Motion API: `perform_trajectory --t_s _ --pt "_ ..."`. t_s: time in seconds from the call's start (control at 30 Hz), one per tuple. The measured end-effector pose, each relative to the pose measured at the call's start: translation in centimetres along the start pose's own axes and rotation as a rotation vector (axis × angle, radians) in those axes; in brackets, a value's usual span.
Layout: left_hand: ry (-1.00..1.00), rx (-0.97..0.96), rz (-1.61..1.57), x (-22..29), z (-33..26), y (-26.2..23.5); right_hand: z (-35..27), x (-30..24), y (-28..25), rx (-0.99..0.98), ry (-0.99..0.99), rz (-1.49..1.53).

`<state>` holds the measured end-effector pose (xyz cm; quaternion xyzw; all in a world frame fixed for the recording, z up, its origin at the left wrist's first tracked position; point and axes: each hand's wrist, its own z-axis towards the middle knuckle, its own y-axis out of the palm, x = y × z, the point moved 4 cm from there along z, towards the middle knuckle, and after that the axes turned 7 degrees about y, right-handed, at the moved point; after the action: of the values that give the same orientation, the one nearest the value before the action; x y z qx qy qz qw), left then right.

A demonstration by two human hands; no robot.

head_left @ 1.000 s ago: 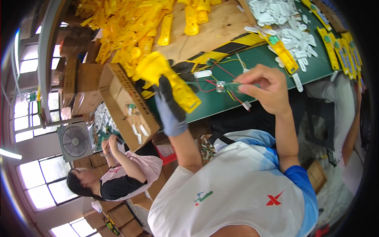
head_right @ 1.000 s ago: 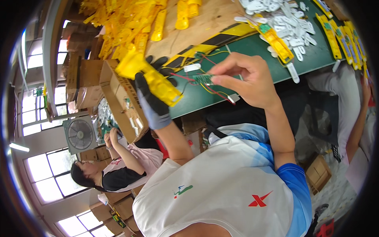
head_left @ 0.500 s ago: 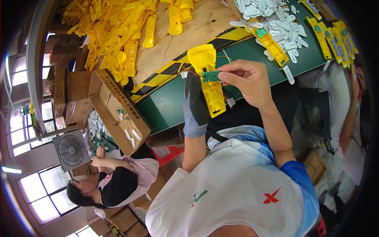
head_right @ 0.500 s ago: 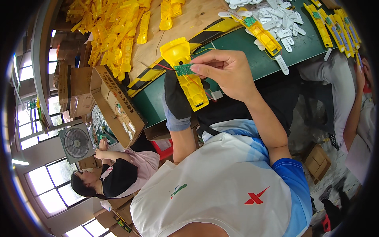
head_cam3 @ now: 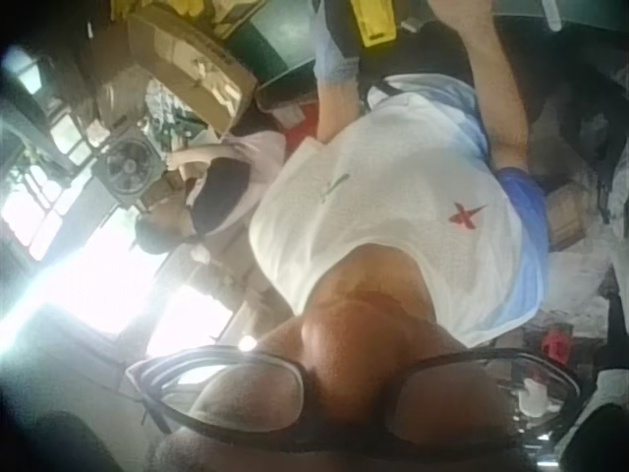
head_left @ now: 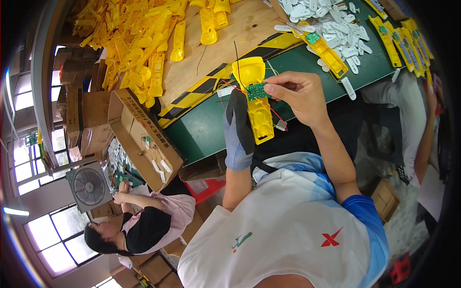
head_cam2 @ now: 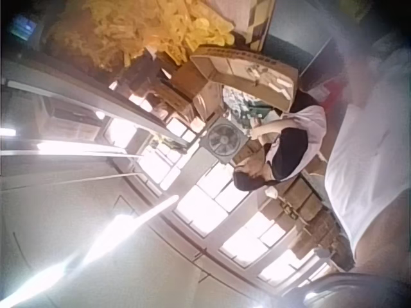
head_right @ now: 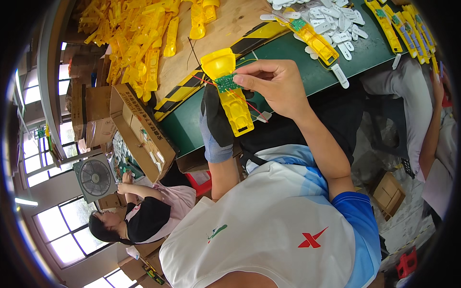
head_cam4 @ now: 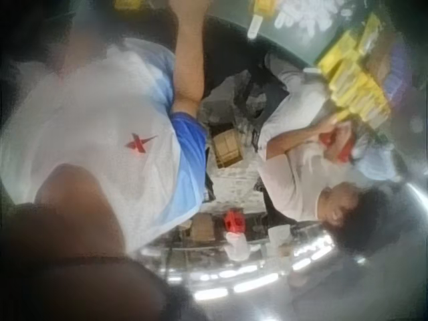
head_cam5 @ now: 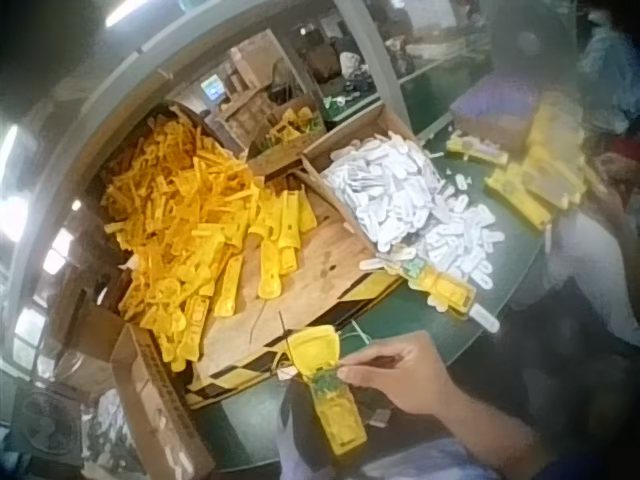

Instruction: The person assembles electronic devices by fitting circuit boards, wiring, and small plastic components into plastic casings by hand.

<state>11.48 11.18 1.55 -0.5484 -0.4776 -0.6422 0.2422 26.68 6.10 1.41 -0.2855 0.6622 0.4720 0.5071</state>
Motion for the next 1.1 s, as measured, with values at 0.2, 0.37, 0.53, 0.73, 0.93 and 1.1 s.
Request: perform_trajectory --t_s 0.2,0.37,0.53,0.73,0.93,1.1 --pt "0.190 0.056 0.391 0.9 -0.1 1.1 -0.1 0.3 0.4 0.030 -0.015 -0.015" --pt "0.141 0.130 0.318 1.2 -0.2 1.6 0.2 0.5 0.3 -0.003 0.048 0.130" --pt "0.207 0.111 0.386 1.1 0.0 1.4 -0.3 -0.7 0.8 -0.017 -0.148 -0.333" --pt "0.200 0.116 0.388 1.3 -0.4 1.2 -0.3 0.0 1.0 -0.135 -0.124 -0.274" --pt "0.159 0.061 0.461 1.3 -0.5 1.0 -0.3 0.2 1.1 -0.156 -0.070 -0.227" --pt "0.236 0.068 0.373 1.0 -0.5 1.5 -0.4 0.5 1.2 -0.135 -0.100 -0.221"
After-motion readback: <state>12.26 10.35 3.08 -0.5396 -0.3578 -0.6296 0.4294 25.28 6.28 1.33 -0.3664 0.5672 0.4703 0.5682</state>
